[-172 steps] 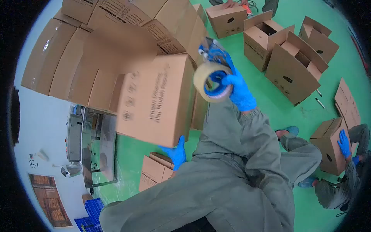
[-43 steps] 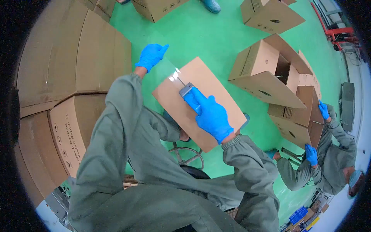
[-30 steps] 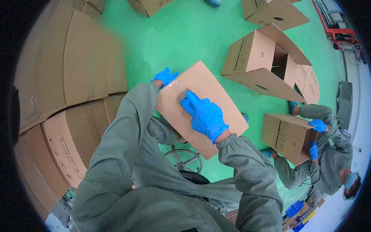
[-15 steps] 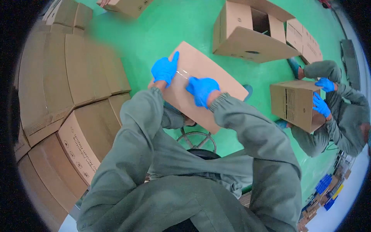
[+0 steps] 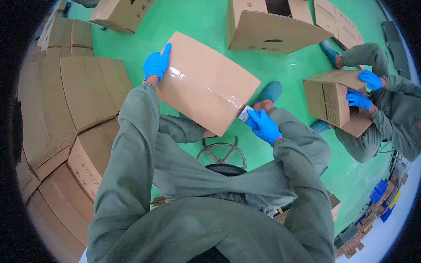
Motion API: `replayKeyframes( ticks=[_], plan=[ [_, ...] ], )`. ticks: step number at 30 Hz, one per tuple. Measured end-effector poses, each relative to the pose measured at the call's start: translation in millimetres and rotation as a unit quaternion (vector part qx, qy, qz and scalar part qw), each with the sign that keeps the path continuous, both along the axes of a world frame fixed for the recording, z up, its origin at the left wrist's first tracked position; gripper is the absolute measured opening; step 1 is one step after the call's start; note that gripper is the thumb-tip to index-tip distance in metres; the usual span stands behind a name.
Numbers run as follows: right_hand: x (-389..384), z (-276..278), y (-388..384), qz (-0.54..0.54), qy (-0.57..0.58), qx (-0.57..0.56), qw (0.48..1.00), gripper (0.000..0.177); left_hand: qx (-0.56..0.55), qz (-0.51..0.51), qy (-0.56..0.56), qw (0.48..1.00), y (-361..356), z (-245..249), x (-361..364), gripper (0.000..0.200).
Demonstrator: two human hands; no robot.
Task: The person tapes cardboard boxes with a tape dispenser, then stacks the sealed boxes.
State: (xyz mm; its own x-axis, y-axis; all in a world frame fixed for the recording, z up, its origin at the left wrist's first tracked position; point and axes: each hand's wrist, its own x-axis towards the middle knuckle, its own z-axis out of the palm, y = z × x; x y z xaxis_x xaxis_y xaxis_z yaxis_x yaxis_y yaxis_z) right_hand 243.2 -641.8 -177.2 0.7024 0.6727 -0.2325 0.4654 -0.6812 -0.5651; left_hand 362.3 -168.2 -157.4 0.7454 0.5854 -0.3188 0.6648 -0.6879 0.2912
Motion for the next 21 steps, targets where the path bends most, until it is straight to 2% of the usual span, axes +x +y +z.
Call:
replayKeyframes(
  ticks=[3, 4, 5, 7, 8, 10, 11, 12, 14, 15, 17, 18, 20, 21],
  plan=[
    [3, -40, 15, -0.017, 0.051, -0.028, 0.998, 0.074, 0.023, -0.004, 0.011, 1.0, 5, 1, 2, 0.085],
    [5, -52, 19, -0.022, 0.073, -0.092, 0.993, 0.075, 0.026, -0.002, 0.019, 0.999, 5, 0, 3, 0.084],
    [7, -61, 19, -0.024, 0.076, -0.09, 0.993, 0.075, 0.028, 0.002, 0.027, 0.999, 5, -2, 5, 0.084],
    [9, -64, 26, -0.011, 0.082, -0.161, 0.983, 0.079, 0.034, -0.006, 0.032, 0.999, 7, -6, 8, 0.084],
    [8, -61, 26, -0.012, 0.086, -0.16, 0.983, 0.079, 0.039, -0.012, 0.033, 0.999, 8, -7, 7, 0.084],
    [13, -31, 37, -0.021, 0.071, -0.15, 0.986, 0.063, 0.036, -0.006, 0.032, 0.999, 8, -7, 8, 0.084],
    [12, -36, 45, -0.022, 0.07, -0.151, 0.986, 0.063, 0.033, -0.002, 0.029, 0.999, 7, -5, 8, 0.084],
    [12, -49, 54, -0.095, 0.097, -0.206, 0.969, 0.052, 0.033, -0.003, 0.024, 0.999, 6, -3, 6, 0.084],
    [14, -46, 77, -0.033, -0.054, -0.368, 0.928, 0.031, 0.016, -0.006, 0.022, 1.0, 5, 2, 4, 0.084],
    [14, -46, 66, -0.04, -0.069, -0.365, 0.928, 0.031, 0.02, -0.006, 0.006, 1.0, 4, 4, 2, 0.084],
    [12, -56, 31, -0.031, -0.021, -0.25, 0.968, 0.041, 0.019, -0.011, -0.001, 1.0, 11, 0, -7, 0.084],
    [17, -21, 24, -0.037, 0.073, -0.178, 0.981, 0.045, 0.022, -0.004, -0.008, 1.0, 15, -2, -11, 0.084],
    [22, 57, 10, -0.187, 0.286, -0.063, 0.937, 0.05, 0.031, 0.017, -0.026, 0.999, 20, -7, -19, 0.084],
    [11, 62, 8, -0.296, 0.377, 0.057, 0.876, 0.05, 0.021, 0.02, -0.027, 0.999, 21, -8, -22, 0.084]
  ],
)
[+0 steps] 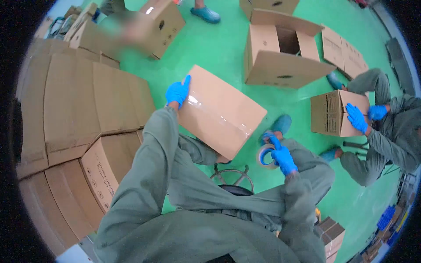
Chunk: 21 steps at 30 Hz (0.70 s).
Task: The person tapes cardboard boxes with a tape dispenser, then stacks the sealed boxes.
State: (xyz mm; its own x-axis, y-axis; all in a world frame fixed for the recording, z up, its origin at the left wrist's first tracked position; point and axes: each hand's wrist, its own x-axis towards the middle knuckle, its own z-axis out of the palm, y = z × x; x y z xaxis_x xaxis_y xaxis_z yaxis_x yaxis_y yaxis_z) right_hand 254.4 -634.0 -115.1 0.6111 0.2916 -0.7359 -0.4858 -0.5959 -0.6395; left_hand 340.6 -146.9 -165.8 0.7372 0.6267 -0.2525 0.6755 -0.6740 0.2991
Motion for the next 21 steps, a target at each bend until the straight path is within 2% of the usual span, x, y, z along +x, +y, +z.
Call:
replayKeyframes(
  ticks=[1, 2, 4, 5, 6, 7, 8, 10, 12, 15, 16, 17, 19, 21],
  plan=[
    [-10, 6, -2, -0.16, 0.063, 0.093, 0.981, 0.05, -0.011, 0.0, -0.005, 1.0, -3, 3, 0, 0.083],
    [-28, -8, 2, -0.301, 0.076, 0.26, 0.914, 0.049, -0.033, -0.02, -0.012, 0.999, -9, 12, -3, 0.082],
    [-41, -32, 20, -0.391, 0.171, 0.337, 0.839, 0.048, -0.073, -0.058, -0.025, 0.995, -24, 19, -14, 0.08],
    [-36, -30, 42, -0.376, 0.129, 0.354, 0.847, 0.056, -0.103, 0.012, -0.033, 0.994, -50, 39, -21, 0.08],
    [-37, -27, 59, -0.36, 0.096, 0.369, 0.852, 0.063, -0.094, -0.044, -0.06, 0.993, -68, 50, -28, 0.078],
    [-39, -26, 63, -0.294, 0.038, 0.355, 0.887, 0.071, -0.076, -0.096, -0.081, 0.989, -69, 59, -35, 0.076],
    [-31, -17, 66, -0.23, -0.027, 0.341, 0.911, 0.079, -0.072, -0.076, -0.09, 0.99, -75, 99, -40, 0.075],
    [-42, 57, 84, -0.274, -0.107, 0.442, 0.848, 0.09, -0.03, -0.059, -0.168, 0.984, -74, 173, -60, 0.07],
    [-47, 109, 81, -0.266, -0.136, 0.389, 0.871, 0.094, 0.053, -0.043, -0.246, 0.967, -78, 252, -105, 0.057],
    [-56, 161, 79, -0.254, -0.211, 0.391, 0.859, 0.088, 0.161, 0.018, -0.397, 0.903, -86, 354, -205, 0.038],
    [-51, 159, 76, -0.27, -0.192, 0.424, 0.843, 0.084, 0.199, 0.015, -0.509, 0.837, -88, 370, -240, 0.035],
    [-45, 160, 74, -0.27, -0.182, 0.447, 0.833, 0.081, 0.233, -0.022, -0.557, 0.796, -85, 380, -279, 0.052],
    [-28, 168, 80, -0.249, -0.168, 0.494, 0.816, 0.076, 0.199, -0.022, -0.568, 0.798, -102, 398, -354, 0.051],
    [-14, 174, 97, -0.212, -0.14, 0.547, 0.798, 0.071, 0.082, 0.044, -0.605, 0.791, -127, 382, -418, 0.053]
  ],
)
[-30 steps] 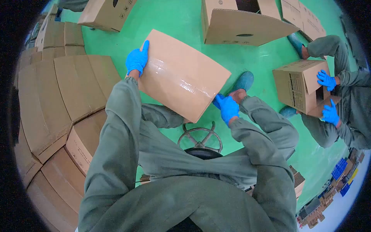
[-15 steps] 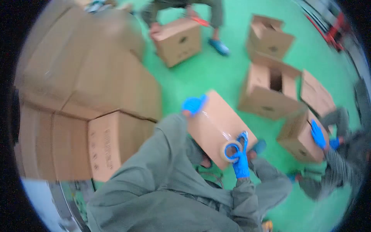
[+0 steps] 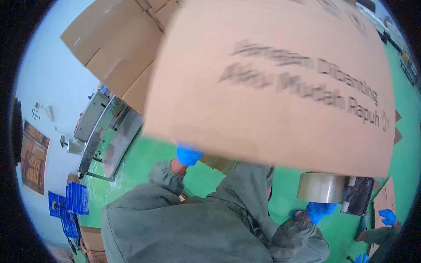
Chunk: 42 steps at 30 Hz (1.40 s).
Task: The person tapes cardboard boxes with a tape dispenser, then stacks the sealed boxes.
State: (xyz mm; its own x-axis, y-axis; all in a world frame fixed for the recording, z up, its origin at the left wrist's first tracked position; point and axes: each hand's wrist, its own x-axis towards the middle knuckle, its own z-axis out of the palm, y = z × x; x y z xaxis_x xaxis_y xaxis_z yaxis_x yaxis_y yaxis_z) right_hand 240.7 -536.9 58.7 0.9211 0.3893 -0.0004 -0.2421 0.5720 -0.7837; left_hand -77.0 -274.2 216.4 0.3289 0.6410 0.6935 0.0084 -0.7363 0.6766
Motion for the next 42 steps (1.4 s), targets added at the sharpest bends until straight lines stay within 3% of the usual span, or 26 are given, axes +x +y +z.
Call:
replayKeyframes(
  ticks=[5, 8, 11, 13, 14, 18, 20, 25, 26, 27, 28, 31, 32, 34, 35, 36, 37, 38, 41, 42],
  plan=[
    [0, 23, 96, 0.162, -0.024, 0.094, 0.982, 0.059, -0.31, 0.009, -0.066, 0.949, -79, -57, -101, 0.059],
    [-39, 60, 172, 0.271, -0.061, 0.112, 0.954, 0.053, -0.339, 0.102, -0.062, 0.933, -105, -88, -116, 0.063],
    [-104, 129, 206, 0.34, -0.07, 0.136, 0.928, 0.052, -0.224, 0.296, -0.04, 0.928, -109, -123, -89, 0.068],
    [-122, 137, 207, 0.372, -0.11, 0.123, 0.913, 0.057, -0.051, 0.365, -0.158, 0.916, -97, -130, -69, 0.08],
    [-121, 125, 210, 0.401, -0.127, 0.114, 0.9, 0.059, -0.016, 0.402, -0.031, 0.915, -90, -128, -72, 0.081],
    [-113, 83, 188, 0.373, -0.08, 0.084, 0.921, 0.062, -0.059, 0.44, -0.07, 0.893, -46, -133, -67, 0.089],
    [-106, 80, 162, 0.346, -0.054, 0.063, 0.935, 0.062, -0.023, 0.537, 0.011, 0.843, -26, -128, -60, 0.089],
    [-61, 74, 87, 0.219, -0.05, -0.004, 0.974, 0.065, -0.015, 0.523, -0.015, 0.852, 19, -144, -46, 0.085],
    [-42, 55, 64, 0.214, -0.057, -0.024, 0.975, 0.074, -0.017, 0.509, -0.04, 0.86, 20, -139, -40, 0.084],
    [-22, 37, 38, 0.198, -0.066, -0.046, 0.977, 0.084, 0.043, 0.54, 0.013, 0.841, 11, -132, -45, 0.08],
    [-13, 40, 8, 0.195, -0.053, -0.057, 0.978, 0.08, 0.103, 0.558, 0.064, 0.821, -6, -122, -56, 0.078],
    [11, 10, -88, 0.033, 0.008, -0.089, 0.995, 0.073, 0.177, 0.484, 0.128, 0.847, -33, -72, -49, 0.075],
    [19, -9, -119, 0.006, 0.033, -0.087, 0.996, 0.068, 0.17, 0.319, 0.125, 0.924, -32, -60, -34, 0.074],
    [33, -41, -167, -0.058, 0.11, -0.091, 0.988, 0.059, 0.096, 0.008, 0.078, 0.992, -30, -37, 36, 0.071],
    [34, -47, -179, -0.09, 0.16, -0.092, 0.979, 0.055, 0.032, -0.131, 0.038, 0.99, -25, -28, 94, 0.069],
    [34, -53, -189, -0.084, 0.163, -0.054, 0.982, 0.048, -0.227, -0.305, -0.012, 0.925, -22, -39, 128, 0.066],
    [33, -60, -191, -0.1, 0.166, -0.051, 0.98, 0.048, -0.347, -0.392, 0.031, 0.852, -11, -63, 169, 0.064],
    [32, -66, -189, -0.131, 0.177, -0.042, 0.975, 0.046, -0.463, -0.441, 0.085, 0.764, 0, -87, 210, 0.063],
    [31, -97, -206, -0.182, 0.173, -0.026, 0.968, 0.044, -0.384, -0.334, 0.353, 0.785, -17, -134, 342, 0.058],
    [33, -100, -204, -0.191, 0.172, -0.032, 0.966, 0.044, -0.253, -0.311, 0.405, 0.822, -24, -155, 382, 0.058]
  ],
)
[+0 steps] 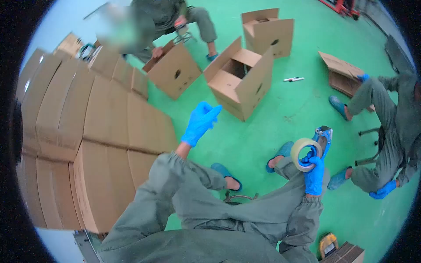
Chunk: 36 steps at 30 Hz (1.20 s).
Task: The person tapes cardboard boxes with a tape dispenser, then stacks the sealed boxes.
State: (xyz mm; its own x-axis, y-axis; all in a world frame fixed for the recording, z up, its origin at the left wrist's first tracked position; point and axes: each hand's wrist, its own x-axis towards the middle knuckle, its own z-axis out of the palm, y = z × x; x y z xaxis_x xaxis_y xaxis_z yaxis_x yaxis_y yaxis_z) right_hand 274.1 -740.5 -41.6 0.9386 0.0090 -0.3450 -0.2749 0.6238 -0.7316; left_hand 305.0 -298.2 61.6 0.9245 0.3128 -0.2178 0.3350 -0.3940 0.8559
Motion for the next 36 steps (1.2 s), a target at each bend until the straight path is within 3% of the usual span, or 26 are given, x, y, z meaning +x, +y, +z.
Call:
replayKeyframes(
  ticks=[1, 2, 4, 5, 7, 10, 13, 15, 17, 20, 22, 24, 25, 26, 27, 29, 30, 32, 33, 35, 36],
  plan=[
    [2, -3, 4, -0.007, -0.002, -0.007, 1.0, 0.044, 0.142, -0.035, -0.015, 0.989, -6, -23, 36, 0.058],
    [0, 4, 8, -0.016, 0.003, -0.023, 1.0, 0.044, 0.14, -0.049, -0.02, 0.989, -10, -51, 69, 0.058],
    [0, 15, 16, -0.045, 0.009, -0.013, 0.999, 0.044, 0.362, -0.001, -0.282, 0.888, -15, -101, 125, 0.053],
    [0, 20, 18, -0.061, 0.014, 0.002, 0.998, 0.044, 0.357, -0.007, -0.283, 0.89, -17, -107, 145, 0.053],
    [3, 21, 16, -0.06, 0.027, 0.008, 0.998, 0.045, 0.279, -0.121, -0.012, 0.953, -17, -113, 173, 0.044],
    [-1, 17, 15, -0.066, 0.028, 0.01, 0.997, 0.045, 0.256, -0.158, -0.01, 0.954, -10, -126, 176, 0.034],
    [-1, 15, 12, -0.068, 0.011, -0.008, 0.998, 0.037, 0.249, -0.206, -0.046, 0.945, 3, -130, 127, 0.026],
    [-2, 3, 8, -0.043, 0.0, 0.009, 0.999, 0.047, 0.224, -0.268, -0.049, 0.936, 26, -124, 70, 0.026],
    [-6, 22, 19, -0.055, 0.0, 0.02, 0.998, 0.05, 0.29, -0.321, -0.001, 0.901, 56, -106, 9, 0.028],
    [-7, 38, 31, -0.031, -0.031, -0.001, 0.999, 0.057, 0.331, -0.296, 0.099, 0.89, 95, -100, -65, 0.034],
    [-12, 54, 47, 0.009, -0.056, -0.035, 0.998, 0.06, 0.446, -0.235, -0.1, 0.858, 99, -98, -110, 0.044],
    [-5, 91, 84, 0.088, -0.166, -0.239, 0.953, 0.067, 0.413, -0.265, -0.1, 0.866, 76, -91, -139, 0.047],
    [2, 93, 92, 0.092, -0.165, -0.24, 0.952, 0.067, 0.384, -0.298, -0.11, 0.867, 64, -89, -146, 0.049],
    [10, 92, 99, 0.111, -0.144, -0.318, 0.93, 0.068, 0.358, -0.326, -0.026, 0.875, 58, -87, -148, 0.05],
    [19, 90, 106, 0.127, -0.122, -0.393, 0.902, 0.069, 0.356, -0.327, -0.028, 0.875, 58, -89, -151, 0.05],
    [39, 89, 138, -0.004, -0.302, -0.474, 0.827, 0.067, 0.371, -0.364, -0.013, 0.854, 56, -95, -151, 0.051],
    [51, 92, 153, -0.003, -0.302, -0.478, 0.825, 0.067, 0.368, -0.364, -0.015, 0.856, 53, -94, -153, 0.051],
    [70, 95, 179, -0.098, -0.361, -0.562, 0.738, 0.063, 0.336, -0.336, -0.133, 0.87, 48, -91, -156, 0.05],
    [74, 90, 187, -0.097, -0.361, -0.563, 0.737, 0.063, 0.335, -0.336, -0.133, 0.87, 44, -94, -155, 0.05],
    [82, 70, 204, 0.093, -0.271, -0.606, 0.742, 0.064, 0.35, -0.248, -0.168, 0.888, 35, -100, -148, 0.043],
    [65, 60, 213, 0.117, -0.29, -0.616, 0.723, 0.064, 0.349, -0.248, -0.166, 0.888, 34, -103, -143, 0.043]
  ],
)
